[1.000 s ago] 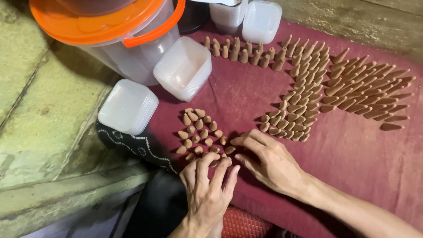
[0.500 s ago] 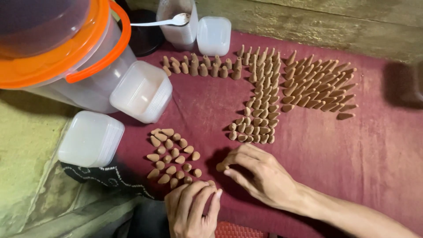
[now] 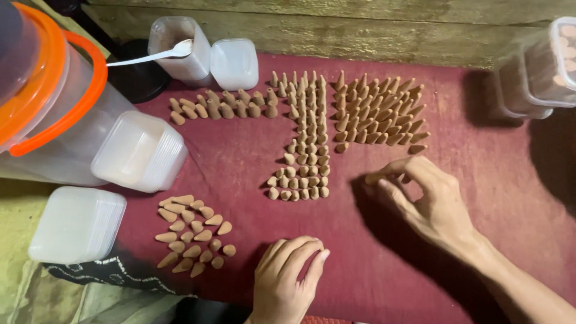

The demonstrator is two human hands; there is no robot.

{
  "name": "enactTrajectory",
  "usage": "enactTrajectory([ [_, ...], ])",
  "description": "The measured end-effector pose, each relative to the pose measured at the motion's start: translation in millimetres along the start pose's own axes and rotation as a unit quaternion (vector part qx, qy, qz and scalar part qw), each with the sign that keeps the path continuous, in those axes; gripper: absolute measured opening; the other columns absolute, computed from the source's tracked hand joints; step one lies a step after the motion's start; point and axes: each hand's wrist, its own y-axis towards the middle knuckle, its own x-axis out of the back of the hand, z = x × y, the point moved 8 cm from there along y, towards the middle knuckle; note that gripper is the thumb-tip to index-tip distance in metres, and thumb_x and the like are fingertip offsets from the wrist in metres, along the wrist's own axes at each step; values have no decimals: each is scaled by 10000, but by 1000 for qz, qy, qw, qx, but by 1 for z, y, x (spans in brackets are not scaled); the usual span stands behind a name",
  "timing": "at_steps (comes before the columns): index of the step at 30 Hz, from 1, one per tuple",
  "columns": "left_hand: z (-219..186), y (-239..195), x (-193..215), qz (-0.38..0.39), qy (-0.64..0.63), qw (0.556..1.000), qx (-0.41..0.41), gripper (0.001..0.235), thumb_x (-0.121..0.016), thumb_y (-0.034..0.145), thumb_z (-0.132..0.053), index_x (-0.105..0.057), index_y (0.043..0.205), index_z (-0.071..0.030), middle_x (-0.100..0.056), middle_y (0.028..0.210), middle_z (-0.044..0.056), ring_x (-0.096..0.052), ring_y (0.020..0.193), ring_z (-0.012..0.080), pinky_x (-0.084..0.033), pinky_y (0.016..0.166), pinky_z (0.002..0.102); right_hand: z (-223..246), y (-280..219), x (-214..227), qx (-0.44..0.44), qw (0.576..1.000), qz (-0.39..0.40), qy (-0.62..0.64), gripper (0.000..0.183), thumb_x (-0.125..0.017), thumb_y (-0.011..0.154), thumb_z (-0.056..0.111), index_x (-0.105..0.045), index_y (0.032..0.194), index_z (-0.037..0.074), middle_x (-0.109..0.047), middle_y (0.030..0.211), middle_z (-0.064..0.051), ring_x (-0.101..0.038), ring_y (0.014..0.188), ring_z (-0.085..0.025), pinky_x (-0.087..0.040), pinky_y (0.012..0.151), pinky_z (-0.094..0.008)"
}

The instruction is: Packing incense cones into small plastic containers and arranging them on a table.

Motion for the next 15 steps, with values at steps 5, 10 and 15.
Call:
enactTrajectory([
  [5, -14, 16, -29, 4, -37, 999, -21, 80, -761, 914, -102, -706, 935, -48, -743, 929, 59, -679, 760, 208, -549, 746, 341, -42, 5, 25, 30, 991, -81, -98, 149, -740, 960, 141, -695, 1026, 15, -730, 973, -109, -629, 838, -242, -508, 762, -379],
  [10, -13, 15, -52, 9, -34, 999, -14, 65, -764, 904, -94, -705, 912, -69, -740, 895, 37, -674, 742, 194, -534, 725, 347, -77, 11, 23, 61, 986, -89, -127, 194, -682, 1012, 216, -702, 1064, 30, -721, 963, -86, -574, 820, -249, -439, 785, -389],
  [15, -7, 12, -59, 5, -12, 1000, 1, 82, -798, 869, -96, -726, 904, -83, -759, 890, 27, -711, 774, 159, -572, 734, 300, -107, 8, 1, 82, 978, -67, -180, 228, -692, 1007, 293, -690, 1077, 76, -719, 993, -80, -475, 839, -191, -383, 772, -349],
])
